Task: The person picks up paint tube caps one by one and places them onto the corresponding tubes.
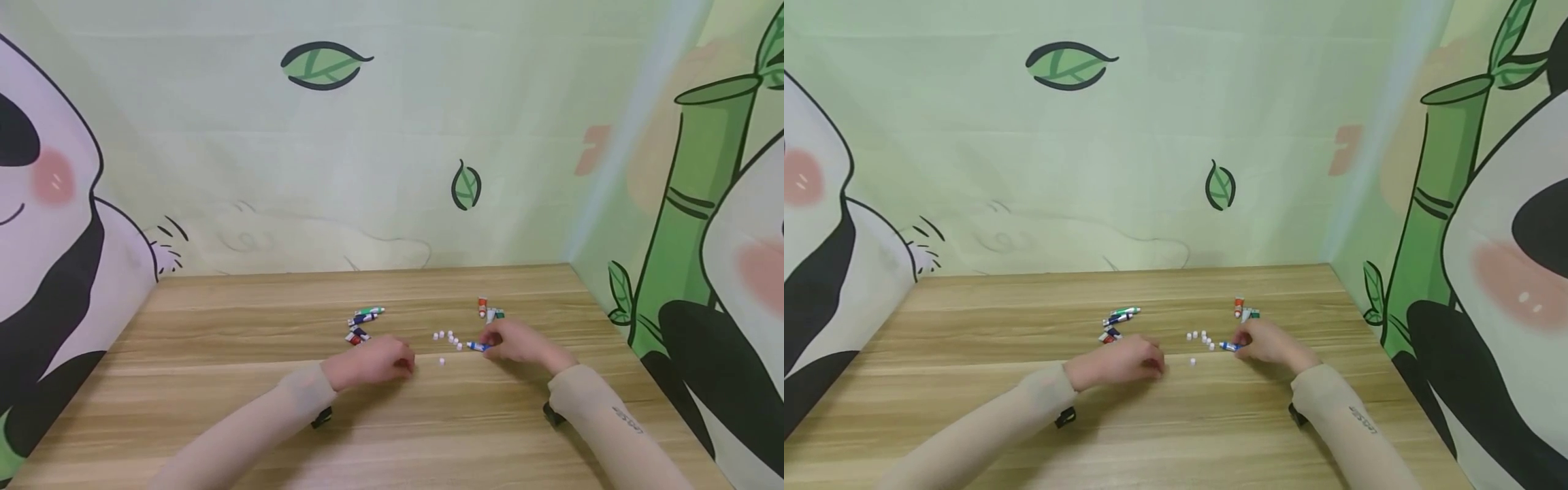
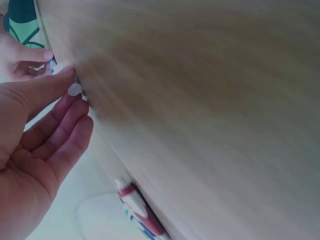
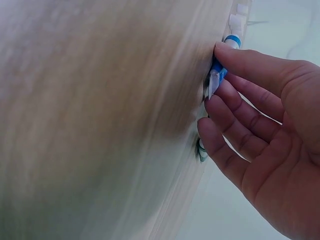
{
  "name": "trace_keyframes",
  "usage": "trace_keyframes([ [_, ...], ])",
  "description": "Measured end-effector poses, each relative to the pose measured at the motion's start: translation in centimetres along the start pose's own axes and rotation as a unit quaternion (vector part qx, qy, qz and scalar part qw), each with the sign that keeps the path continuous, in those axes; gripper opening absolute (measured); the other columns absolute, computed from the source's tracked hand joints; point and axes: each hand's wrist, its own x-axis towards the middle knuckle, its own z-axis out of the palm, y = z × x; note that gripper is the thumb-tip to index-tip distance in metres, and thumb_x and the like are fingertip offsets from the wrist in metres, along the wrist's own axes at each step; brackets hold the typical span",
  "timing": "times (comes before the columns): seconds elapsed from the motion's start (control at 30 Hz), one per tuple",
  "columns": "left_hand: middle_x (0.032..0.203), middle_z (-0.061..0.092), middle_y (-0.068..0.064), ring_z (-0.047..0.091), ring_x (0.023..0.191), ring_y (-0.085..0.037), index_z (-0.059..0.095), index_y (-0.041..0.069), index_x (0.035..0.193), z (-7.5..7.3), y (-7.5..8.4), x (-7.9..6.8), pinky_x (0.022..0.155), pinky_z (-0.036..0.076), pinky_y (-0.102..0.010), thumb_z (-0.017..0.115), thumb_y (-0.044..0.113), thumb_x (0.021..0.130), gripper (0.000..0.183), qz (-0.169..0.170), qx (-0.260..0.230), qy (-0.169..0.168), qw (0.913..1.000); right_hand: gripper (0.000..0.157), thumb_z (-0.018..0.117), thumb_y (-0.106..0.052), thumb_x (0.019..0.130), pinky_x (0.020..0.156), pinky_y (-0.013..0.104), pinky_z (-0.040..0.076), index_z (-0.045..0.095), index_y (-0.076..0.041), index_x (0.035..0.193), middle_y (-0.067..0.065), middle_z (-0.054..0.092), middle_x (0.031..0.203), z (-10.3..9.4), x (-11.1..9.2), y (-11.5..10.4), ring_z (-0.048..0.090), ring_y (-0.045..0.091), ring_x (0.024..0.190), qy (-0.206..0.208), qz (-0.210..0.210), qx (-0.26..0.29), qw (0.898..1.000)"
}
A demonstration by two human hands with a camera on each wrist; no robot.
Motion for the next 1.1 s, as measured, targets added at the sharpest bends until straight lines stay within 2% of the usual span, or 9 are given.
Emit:
trace_keyframes([
  [0.27,0.090,0.069,0.002,0.066,0.086,-0.011,0.075,0.011,0.095,-0.1,-0.7,-0.9,0.080,0.053,-0.023,0.071,0.013,0.095,0.005,-0.002,0.023,0.014,0.9996,0.015,0.077,-0.011,0.088,0.077,0.035,0.052,0.071,-0.004,0.101,-0.002,0.065,0.089,0.0,0.0,0.0,0.058,0.013,0.082,0.001,-0.005,0.000,1.000],
  [0.47,0.094,0.072,-0.002,0.067,0.086,-0.013,0.075,0.007,0.097,-1.2,-1.0,-1.0,0.079,0.054,-0.025,0.069,0.010,0.096,0.007,-0.029,-0.014,0.042,0.9986,0.015,0.076,-0.012,0.089,0.077,0.034,0.051,0.071,-0.005,0.101,-0.004,0.063,0.088,-0.1,-0.1,-0.1,0.057,0.012,0.082,-0.005,-0.002,0.005,1.000],
  [0.57,0.093,0.072,-0.002,0.065,0.085,-0.012,0.075,0.006,0.097,-2.7,-1.2,-0.8,0.078,0.054,-0.027,0.069,0.009,0.096,0.007,-0.037,-0.033,0.068,0.9964,0.015,0.077,-0.013,0.089,0.075,0.033,0.050,0.071,-0.005,0.101,-0.003,0.063,0.087,-0.1,-0.1,-0.1,0.057,0.012,0.081,-0.005,-0.003,0.009,1.000],
  [0.83,0.092,0.070,-0.003,0.064,0.082,-0.011,0.074,0.004,0.100,-7.8,-1.8,-0.4,0.075,0.054,-0.025,0.069,0.009,0.096,0.008,-0.040,-0.067,0.154,0.9850,0.015,0.077,-0.013,0.089,0.074,0.031,0.050,0.071,-0.006,0.100,-0.004,0.063,0.087,-0.1,-0.2,-0.1,0.056,0.012,0.080,-0.003,-0.007,0.010,1.000],
  [0.93,0.092,0.070,-0.002,0.064,0.081,-0.010,0.074,0.004,0.101,-9.5,-1.8,-0.6,0.075,0.055,-0.025,0.068,0.010,0.097,0.009,-0.049,-0.078,0.189,0.9775,0.014,0.077,-0.012,0.089,0.073,0.031,0.050,0.071,-0.006,0.100,-0.004,0.063,0.086,-0.1,-0.2,0.0,0.056,0.012,0.080,-0.002,-0.011,0.009,1.000],
  [1.1,0.092,0.072,-0.002,0.066,0.081,-0.012,0.075,0.004,0.102,-11.7,-1.7,-1.0,0.078,0.057,-0.030,0.070,0.013,0.096,0.012,-0.063,-0.090,0.257,0.9601,0.014,0.077,-0.012,0.088,0.073,0.030,0.049,0.071,-0.006,0.100,-0.004,0.062,0.086,0.0,-0.1,0.2,0.055,0.011,0.080,0.002,-0.010,0.013,1.000],
])
